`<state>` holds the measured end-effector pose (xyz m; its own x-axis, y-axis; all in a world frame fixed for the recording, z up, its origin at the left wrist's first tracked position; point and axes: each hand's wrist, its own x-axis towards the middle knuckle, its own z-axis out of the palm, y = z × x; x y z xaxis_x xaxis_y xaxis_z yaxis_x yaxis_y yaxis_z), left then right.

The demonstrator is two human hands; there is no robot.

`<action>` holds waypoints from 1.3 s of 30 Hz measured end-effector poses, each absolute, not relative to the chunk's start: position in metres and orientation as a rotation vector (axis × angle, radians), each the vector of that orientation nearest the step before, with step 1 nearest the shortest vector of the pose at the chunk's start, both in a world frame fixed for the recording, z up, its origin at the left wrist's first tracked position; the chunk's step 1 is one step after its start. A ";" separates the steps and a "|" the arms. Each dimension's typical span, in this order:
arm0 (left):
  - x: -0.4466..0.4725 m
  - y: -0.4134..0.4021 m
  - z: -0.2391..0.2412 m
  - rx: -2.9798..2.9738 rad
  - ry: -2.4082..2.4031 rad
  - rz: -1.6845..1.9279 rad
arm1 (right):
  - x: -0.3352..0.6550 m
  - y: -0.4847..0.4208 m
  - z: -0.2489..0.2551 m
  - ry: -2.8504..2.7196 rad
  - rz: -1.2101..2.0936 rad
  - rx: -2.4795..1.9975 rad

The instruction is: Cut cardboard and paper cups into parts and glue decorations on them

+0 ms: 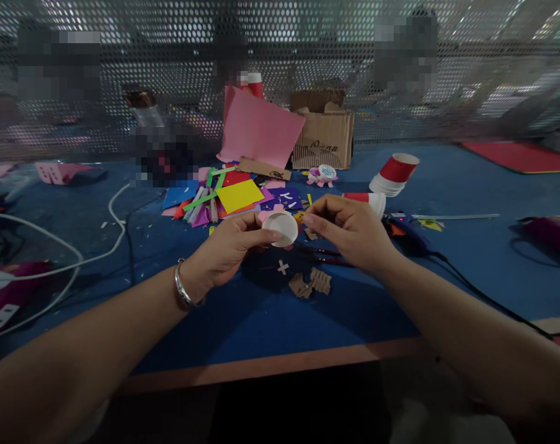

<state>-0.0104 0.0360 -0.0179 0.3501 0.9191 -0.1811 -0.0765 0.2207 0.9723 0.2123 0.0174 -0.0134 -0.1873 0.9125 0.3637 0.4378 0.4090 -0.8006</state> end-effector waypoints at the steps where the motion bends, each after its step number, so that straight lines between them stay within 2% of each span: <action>1: -0.010 0.036 -0.018 1.129 0.965 0.860 | 0.213 0.017 -0.013 -1.784 0.690 -1.170; 7: -0.017 0.033 -0.013 1.176 0.897 0.719 | 0.217 0.019 -0.012 -1.773 0.771 -1.166; 14: -0.039 0.029 0.003 1.717 0.950 0.306 | 0.216 0.020 -0.013 -1.936 1.092 -1.127; 20: -0.040 0.036 -0.003 1.787 0.941 0.454 | 0.216 0.021 -0.015 -2.012 0.998 -1.163; 28: -0.039 0.048 -0.006 1.502 1.078 0.926 | 0.217 0.010 -0.009 -2.313 0.851 -1.013; 34: -0.033 0.042 -0.009 1.443 1.039 0.874 | 0.211 -0.003 -0.010 -2.715 0.635 -0.790; 39: -0.036 0.042 -0.014 1.562 0.994 0.727 | 0.223 0.001 -0.006 -2.684 0.596 -0.866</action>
